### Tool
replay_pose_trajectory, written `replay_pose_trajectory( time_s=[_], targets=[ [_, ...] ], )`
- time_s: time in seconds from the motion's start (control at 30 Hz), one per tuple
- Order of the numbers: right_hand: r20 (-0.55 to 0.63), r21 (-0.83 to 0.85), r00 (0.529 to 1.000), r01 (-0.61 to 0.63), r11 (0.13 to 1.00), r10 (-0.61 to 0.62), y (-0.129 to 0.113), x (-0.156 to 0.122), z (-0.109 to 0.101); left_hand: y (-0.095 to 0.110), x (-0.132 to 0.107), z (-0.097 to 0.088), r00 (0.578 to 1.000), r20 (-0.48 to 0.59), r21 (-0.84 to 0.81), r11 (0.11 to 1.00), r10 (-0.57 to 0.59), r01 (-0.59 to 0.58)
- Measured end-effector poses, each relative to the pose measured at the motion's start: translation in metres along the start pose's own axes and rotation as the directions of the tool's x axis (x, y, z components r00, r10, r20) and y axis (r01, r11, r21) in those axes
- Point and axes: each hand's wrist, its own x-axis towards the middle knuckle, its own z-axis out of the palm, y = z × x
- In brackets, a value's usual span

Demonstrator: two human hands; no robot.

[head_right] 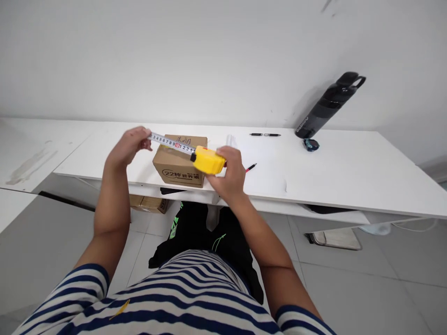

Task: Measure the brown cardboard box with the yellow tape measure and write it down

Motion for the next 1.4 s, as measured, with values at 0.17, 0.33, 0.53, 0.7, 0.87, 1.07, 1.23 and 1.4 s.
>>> replay_pose_trajectory(
  time_s=[0.17, 0.33, 0.53, 0.7, 0.87, 1.07, 1.23, 1.4],
  targets=[
    [0.218, -0.073, 0.957, -0.181, 0.981, 0.193, -0.061, -0.037, 0.020, 0.031, 0.050, 0.023, 0.972, 0.225, 0.098, 0.991, 0.067, -0.091],
    [0.327, -0.167, 0.922, -0.162, 0.973, 0.209, -0.076, -0.031, 0.054, 0.014, 0.084, 0.067, 0.946, 0.318, 0.527, 0.842, -0.071, -0.114],
    [0.265, -0.171, 0.959, -0.050, 0.984, 0.095, -0.070, -0.016, 0.070, 0.004, 0.067, 0.078, 0.936, 0.348, 0.647, 0.738, -0.061, -0.192],
    [0.264, -0.193, 0.962, -0.021, 0.981, 0.072, -0.069, -0.016, 0.071, 0.007, 0.063, 0.075, 0.933, 0.354, 0.640, 0.743, -0.058, -0.196],
    [0.222, -0.338, 0.975, 0.093, 0.936, -0.016, -0.070, -0.023, 0.073, 0.003, 0.064, 0.077, 0.943, 0.333, 0.648, 0.730, -0.011, -0.220],
    [0.219, -0.406, 0.975, 0.133, 0.904, -0.045, -0.062, -0.010, 0.048, 0.021, 0.057, 0.078, 0.966, 0.107, 0.500, 0.827, 0.236, -0.258],
    [0.029, -0.346, 0.999, -0.003, 0.938, 0.014, -0.035, 0.020, 0.019, 0.040, 0.018, 0.076, 0.946, 0.044, 0.163, 0.932, 0.321, -0.324],
    [-0.081, -0.037, 0.972, -0.222, 0.974, 0.219, -0.013, 0.023, 0.017, 0.022, -0.019, 0.078, 0.935, 0.266, 0.472, 0.814, 0.235, -0.339]
  ],
)
